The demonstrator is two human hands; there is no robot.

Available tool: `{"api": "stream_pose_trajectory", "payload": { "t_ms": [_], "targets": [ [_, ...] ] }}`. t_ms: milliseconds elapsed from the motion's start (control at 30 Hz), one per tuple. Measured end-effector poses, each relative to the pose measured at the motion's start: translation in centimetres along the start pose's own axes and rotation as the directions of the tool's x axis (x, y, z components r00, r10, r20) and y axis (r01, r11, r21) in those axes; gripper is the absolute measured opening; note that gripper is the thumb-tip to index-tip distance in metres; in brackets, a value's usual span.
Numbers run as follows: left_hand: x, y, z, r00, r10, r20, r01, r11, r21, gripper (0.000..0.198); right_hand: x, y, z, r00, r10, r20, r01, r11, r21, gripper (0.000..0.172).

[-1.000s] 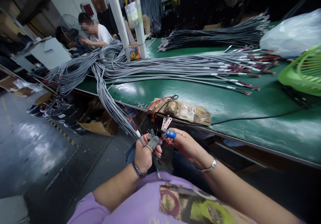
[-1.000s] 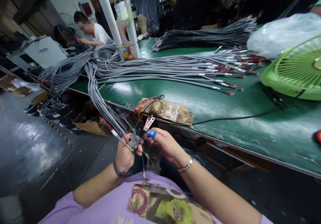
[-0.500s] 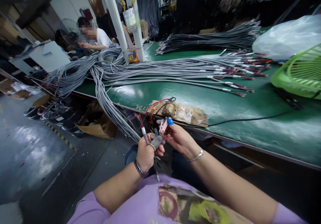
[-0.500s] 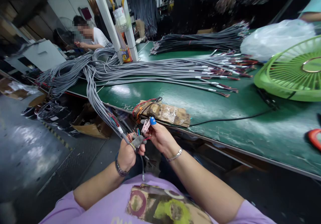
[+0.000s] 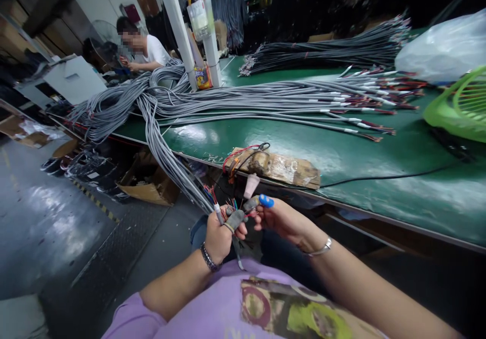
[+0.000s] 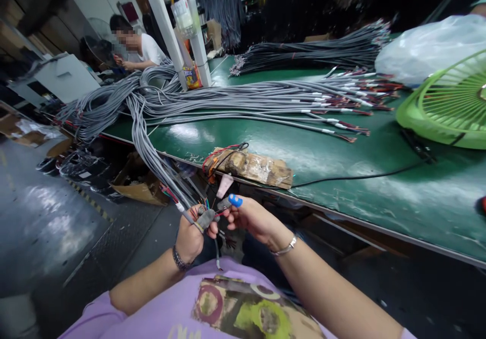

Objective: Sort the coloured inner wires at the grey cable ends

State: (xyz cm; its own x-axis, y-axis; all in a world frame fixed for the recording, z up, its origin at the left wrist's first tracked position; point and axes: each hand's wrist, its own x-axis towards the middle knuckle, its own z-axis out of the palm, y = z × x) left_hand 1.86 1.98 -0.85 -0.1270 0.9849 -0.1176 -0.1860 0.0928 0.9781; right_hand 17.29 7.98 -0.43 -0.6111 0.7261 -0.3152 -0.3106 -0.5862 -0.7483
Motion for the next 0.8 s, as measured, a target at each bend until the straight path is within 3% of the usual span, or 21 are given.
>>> {"api": "stream_pose_trajectory", "payload": {
  "t_ms": [167,300,367,600,800],
  "targets": [
    [-0.4,-0.3,-0.4,0.998,0.013,0.067,-0.02,0.995,0.096,0.038,-1.1,0.1,0.8,0.982,-0.186,-0.026,0.173,0.95,-0.259,0.035],
    [-0.6,0.1,-0.6,0.99,-0.004,0.142,-0.014,0.992,0.123,0.037,-0.9,0.1,1.5,0.973,-0.229,-0.027,0.212,0.933,-0.29,0.036],
    [-0.6,0.1,-0.6,0.991,0.003,0.136,-0.016,0.995,0.096,0.035,-0.7,0.3,1.7,0.974,-0.222,-0.047,0.201,0.941,-0.273,0.035],
    [-0.2,0.3,0.0,0.996,0.065,-0.062,-0.072,0.99,-0.121,0.031,-0.5,1.4,1.4,0.979,-0.192,-0.063,0.176,0.965,-0.194,0.029],
    [0.2,1.4,0.6,0.997,0.031,-0.072,-0.043,0.984,-0.173,0.029,0.8,0.6,0.1,0.991,-0.096,-0.098,0.107,0.987,0.12,0.039]
  ]
}}
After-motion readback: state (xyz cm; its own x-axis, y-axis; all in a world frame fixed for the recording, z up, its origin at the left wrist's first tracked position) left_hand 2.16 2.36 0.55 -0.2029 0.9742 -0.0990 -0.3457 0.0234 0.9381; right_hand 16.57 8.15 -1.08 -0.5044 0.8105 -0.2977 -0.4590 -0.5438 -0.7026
